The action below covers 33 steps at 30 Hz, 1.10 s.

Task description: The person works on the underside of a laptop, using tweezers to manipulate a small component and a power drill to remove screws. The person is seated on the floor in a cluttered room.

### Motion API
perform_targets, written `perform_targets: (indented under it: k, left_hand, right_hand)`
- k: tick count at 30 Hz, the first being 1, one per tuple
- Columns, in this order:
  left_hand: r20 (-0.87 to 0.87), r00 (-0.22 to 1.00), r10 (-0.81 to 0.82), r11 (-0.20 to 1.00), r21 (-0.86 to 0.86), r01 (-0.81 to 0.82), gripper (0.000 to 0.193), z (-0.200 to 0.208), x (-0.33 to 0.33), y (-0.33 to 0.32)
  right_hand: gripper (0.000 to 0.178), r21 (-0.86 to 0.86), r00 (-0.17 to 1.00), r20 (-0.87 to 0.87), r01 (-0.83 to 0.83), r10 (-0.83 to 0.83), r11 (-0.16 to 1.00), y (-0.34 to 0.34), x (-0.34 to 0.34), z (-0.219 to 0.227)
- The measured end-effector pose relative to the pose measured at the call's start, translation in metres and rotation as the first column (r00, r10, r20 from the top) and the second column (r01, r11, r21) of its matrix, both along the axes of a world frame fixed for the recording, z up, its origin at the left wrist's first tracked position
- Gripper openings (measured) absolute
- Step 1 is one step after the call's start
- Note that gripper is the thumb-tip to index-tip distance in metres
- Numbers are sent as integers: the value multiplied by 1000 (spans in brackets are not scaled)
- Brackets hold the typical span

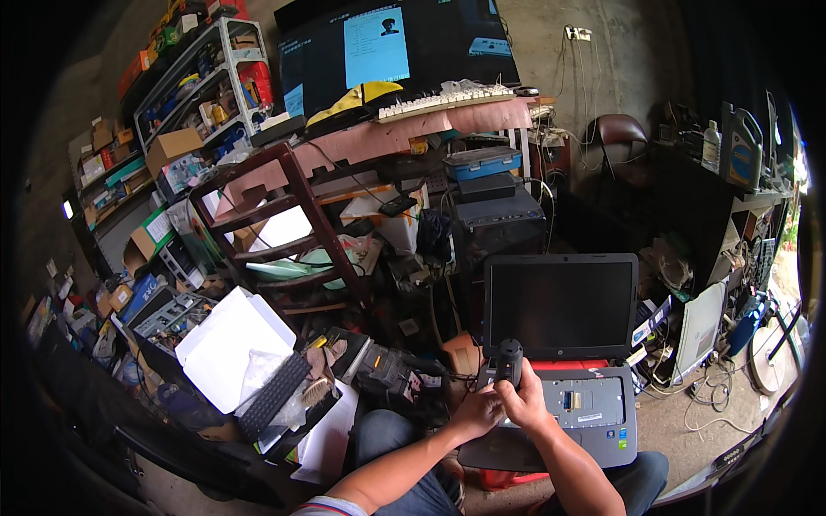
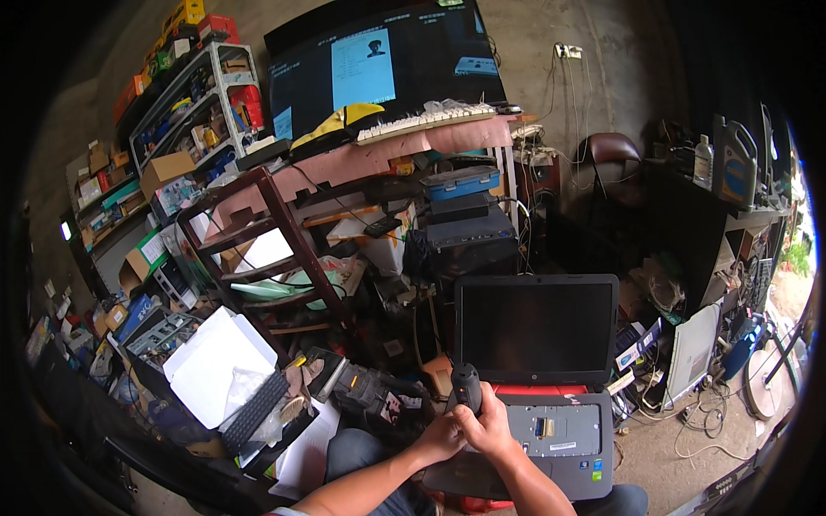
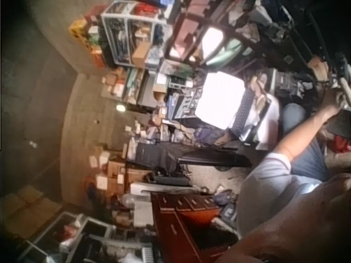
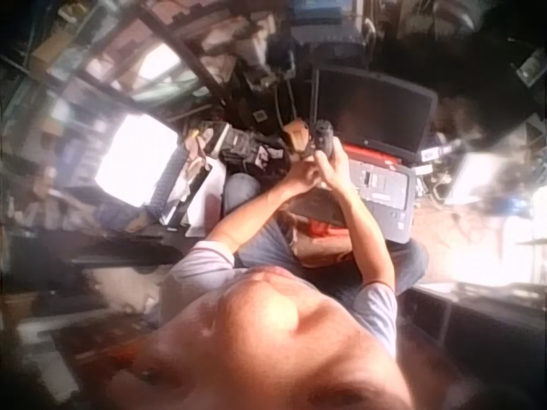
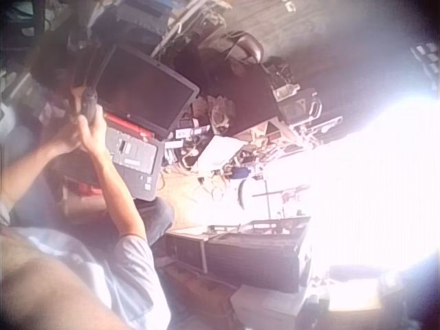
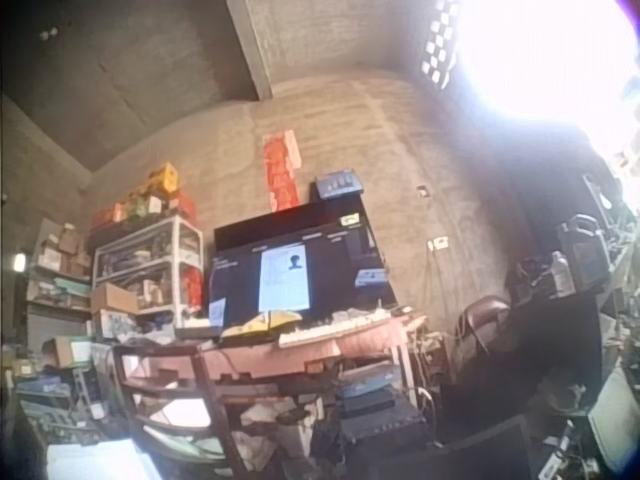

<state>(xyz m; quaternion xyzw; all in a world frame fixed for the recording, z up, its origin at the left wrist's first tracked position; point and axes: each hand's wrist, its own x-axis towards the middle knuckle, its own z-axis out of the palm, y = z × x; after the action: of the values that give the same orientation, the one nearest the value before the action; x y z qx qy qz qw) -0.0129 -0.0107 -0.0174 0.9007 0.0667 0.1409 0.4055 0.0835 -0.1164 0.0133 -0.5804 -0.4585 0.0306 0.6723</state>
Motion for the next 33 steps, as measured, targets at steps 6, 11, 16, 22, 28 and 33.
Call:
perform_targets:
  k: [6, 11, 16, 22, 28, 33]
  left_hand:
    - [13, 1000, 23, 999, 25, -24, 19, -1, 0, 0]
    - [30, 1000, -3, 1000, -12, 3, 18, -4, 1, 1]
    - [21, 1000, 4, 1000, -13, -4, 18, -5, 0, 1]
    - [26, 1000, 13, 1000, 5, -13, 19, -12, 2, 3]
    - [39, 999, -11, 1000, 4, 11, 19, -7, 1, 2]
    - [44, 999, -3, 1000, 18, 2, 20, -9, 1, 2]
  right_hand:
    - [43, 16, 998, 61, 15, -16, 1000, 0, 1, -2]
    - [43, 6, 1000, 1, -6, 6, 1000, 1, 1, -4]
    - [44, 17, 1000, 24, 2, -3, 1000, 1, 1, -3]
    - [46, 24, 999, 33, 8, -8, 1000, 1, 0, -1]
    - [46, 5, 1000, -5, 6, -6, 1000, 0, 1, -3]
    - [47, 11, 1000, 30, 7, -7, 1000, 1, 1, -4]
